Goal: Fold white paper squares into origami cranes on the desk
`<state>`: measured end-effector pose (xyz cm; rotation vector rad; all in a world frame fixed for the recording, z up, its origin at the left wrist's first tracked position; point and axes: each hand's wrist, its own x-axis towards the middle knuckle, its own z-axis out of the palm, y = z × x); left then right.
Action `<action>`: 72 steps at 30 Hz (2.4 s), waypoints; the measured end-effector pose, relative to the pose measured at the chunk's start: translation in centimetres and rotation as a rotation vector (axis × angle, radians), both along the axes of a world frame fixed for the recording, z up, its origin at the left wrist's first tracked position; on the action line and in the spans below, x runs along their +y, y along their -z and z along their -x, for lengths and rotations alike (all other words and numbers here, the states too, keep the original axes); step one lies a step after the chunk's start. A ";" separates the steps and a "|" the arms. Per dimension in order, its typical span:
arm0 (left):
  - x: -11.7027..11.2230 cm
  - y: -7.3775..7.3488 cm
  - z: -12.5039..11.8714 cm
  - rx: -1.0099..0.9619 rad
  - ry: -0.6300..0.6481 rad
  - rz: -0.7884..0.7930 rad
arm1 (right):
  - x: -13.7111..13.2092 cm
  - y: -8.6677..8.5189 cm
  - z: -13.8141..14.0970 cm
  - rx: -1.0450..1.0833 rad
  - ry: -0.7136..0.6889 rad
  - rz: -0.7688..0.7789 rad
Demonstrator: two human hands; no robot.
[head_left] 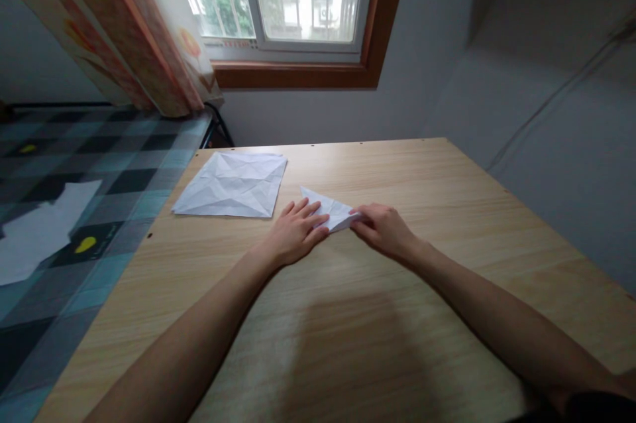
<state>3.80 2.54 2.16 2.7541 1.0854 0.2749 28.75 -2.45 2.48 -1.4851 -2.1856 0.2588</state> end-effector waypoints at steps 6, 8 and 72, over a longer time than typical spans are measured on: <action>-0.1 0.4 -0.3 -0.043 -0.012 -0.045 | 1.7 1.6 0.1 0.151 0.156 -0.044; -0.1 0.5 -0.4 -0.050 -0.020 -0.059 | 2.0 1.9 0.1 0.090 0.127 -0.102; -2.2 -3.4 -2.7 -1.217 -0.312 0.434 | 1.8 -0.1 3.3 1.076 -0.091 0.099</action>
